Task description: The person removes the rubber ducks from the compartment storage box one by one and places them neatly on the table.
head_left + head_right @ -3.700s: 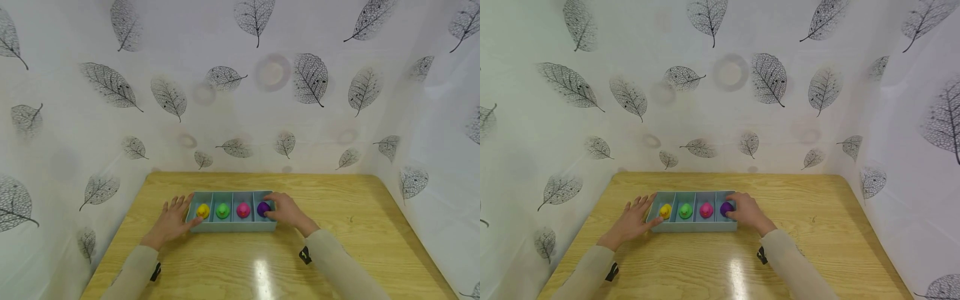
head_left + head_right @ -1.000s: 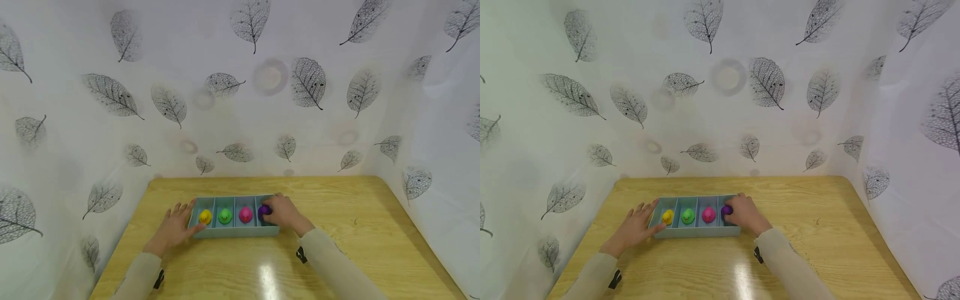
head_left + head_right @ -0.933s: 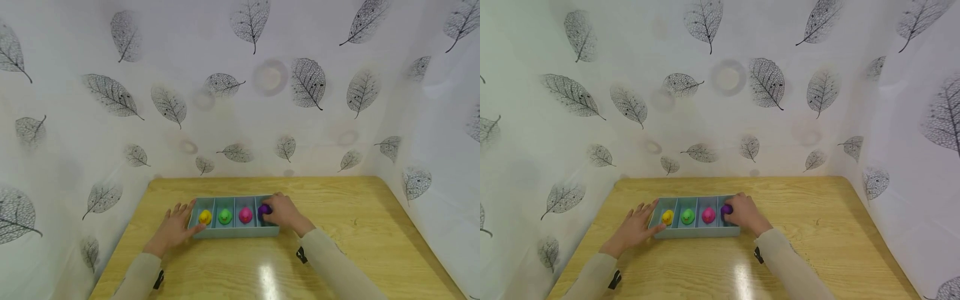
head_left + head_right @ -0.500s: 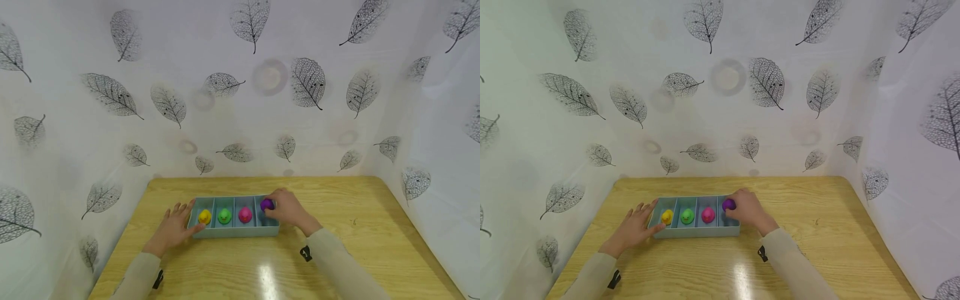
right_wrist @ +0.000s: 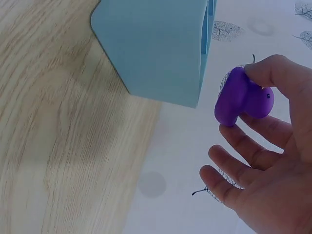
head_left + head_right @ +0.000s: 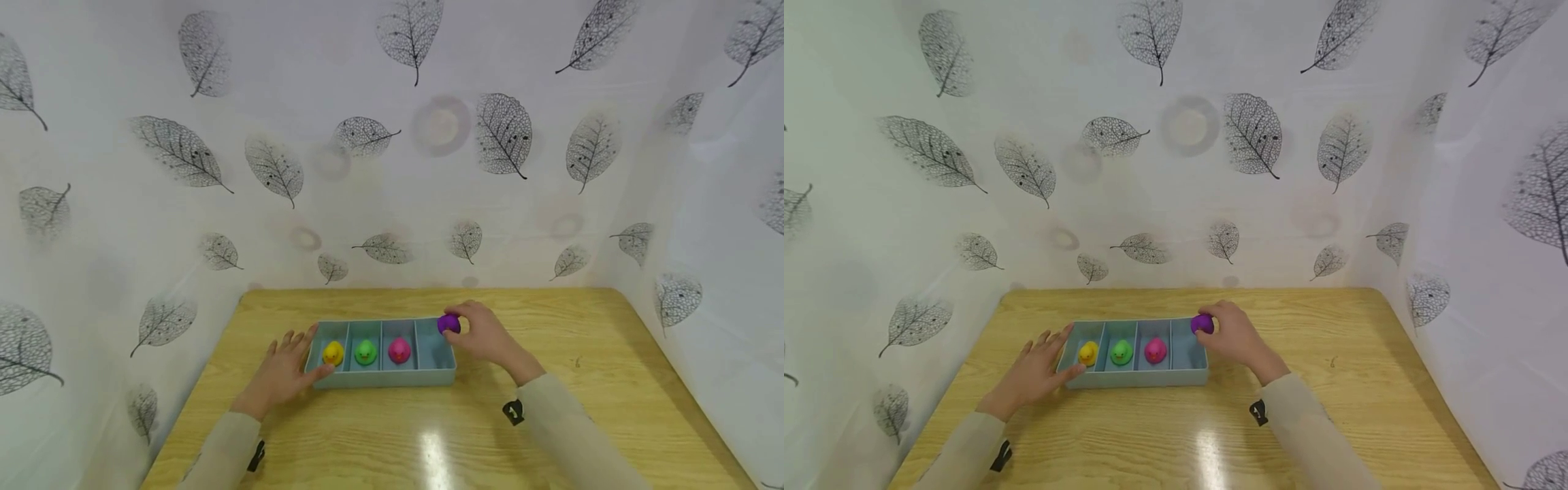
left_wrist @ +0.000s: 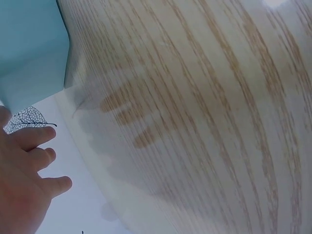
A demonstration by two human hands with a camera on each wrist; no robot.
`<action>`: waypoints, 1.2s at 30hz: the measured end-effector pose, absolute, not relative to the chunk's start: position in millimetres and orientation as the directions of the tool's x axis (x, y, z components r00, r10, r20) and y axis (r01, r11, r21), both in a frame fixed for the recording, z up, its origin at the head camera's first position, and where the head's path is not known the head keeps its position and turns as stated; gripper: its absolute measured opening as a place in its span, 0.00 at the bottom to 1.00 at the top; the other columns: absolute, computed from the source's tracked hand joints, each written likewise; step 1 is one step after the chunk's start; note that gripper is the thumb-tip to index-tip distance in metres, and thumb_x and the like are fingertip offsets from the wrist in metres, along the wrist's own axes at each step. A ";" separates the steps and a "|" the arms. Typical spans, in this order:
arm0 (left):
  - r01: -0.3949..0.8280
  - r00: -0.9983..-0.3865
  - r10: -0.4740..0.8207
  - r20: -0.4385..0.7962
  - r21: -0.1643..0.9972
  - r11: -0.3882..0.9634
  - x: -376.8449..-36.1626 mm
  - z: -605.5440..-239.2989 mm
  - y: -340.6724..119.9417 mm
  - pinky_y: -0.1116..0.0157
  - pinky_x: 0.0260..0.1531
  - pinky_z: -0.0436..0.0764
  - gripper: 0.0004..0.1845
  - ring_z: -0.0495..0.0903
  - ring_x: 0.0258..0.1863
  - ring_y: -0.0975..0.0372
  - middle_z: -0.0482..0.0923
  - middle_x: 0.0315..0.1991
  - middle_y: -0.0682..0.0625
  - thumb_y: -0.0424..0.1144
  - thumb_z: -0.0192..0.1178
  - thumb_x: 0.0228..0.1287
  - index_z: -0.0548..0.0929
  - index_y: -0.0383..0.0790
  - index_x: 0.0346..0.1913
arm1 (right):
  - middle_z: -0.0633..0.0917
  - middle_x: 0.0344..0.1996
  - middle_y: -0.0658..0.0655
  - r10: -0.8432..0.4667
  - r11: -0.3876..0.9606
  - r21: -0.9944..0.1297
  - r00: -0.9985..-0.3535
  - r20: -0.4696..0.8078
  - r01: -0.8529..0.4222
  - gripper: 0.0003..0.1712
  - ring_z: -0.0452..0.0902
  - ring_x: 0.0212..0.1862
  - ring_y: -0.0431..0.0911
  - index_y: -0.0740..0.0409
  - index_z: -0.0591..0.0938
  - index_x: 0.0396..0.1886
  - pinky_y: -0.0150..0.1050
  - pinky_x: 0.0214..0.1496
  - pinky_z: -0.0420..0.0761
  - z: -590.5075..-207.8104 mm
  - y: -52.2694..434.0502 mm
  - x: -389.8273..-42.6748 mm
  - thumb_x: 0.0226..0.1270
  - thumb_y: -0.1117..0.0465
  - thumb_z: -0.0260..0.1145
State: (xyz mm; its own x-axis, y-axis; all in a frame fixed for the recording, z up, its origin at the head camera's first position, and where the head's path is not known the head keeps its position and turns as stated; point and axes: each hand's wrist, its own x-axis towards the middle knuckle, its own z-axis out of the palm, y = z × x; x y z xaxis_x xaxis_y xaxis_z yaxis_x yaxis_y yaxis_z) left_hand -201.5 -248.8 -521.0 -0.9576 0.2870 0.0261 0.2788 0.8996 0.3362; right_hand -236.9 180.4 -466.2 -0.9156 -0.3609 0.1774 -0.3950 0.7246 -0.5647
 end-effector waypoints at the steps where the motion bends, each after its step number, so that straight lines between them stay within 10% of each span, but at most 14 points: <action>1: 0.279 -0.958 0.287 0.028 0.339 0.899 -201.6 -521.0 -248.8 0.25 0.75 0.52 0.51 0.57 0.79 0.30 0.66 0.77 0.28 0.70 0.55 0.73 0.50 0.48 0.87 | 0.87 0.53 0.64 -0.355 0.726 -0.565 -0.917 0.181 -0.393 0.28 0.83 0.55 0.62 0.65 0.84 0.62 0.54 0.55 0.84 -465.4 182.3 -236.9 0.65 0.57 0.74; 36: 0.295 -0.954 0.295 0.053 0.340 0.893 -199.2 -519.1 -246.5 0.25 0.74 0.54 0.50 0.58 0.79 0.30 0.68 0.76 0.28 0.69 0.56 0.73 0.52 0.45 0.86 | 0.85 0.56 0.70 -0.256 0.768 -0.566 -0.954 0.158 -0.300 0.30 0.84 0.54 0.64 0.73 0.82 0.62 0.58 0.56 0.86 -503.5 250.2 -250.2 0.61 0.65 0.73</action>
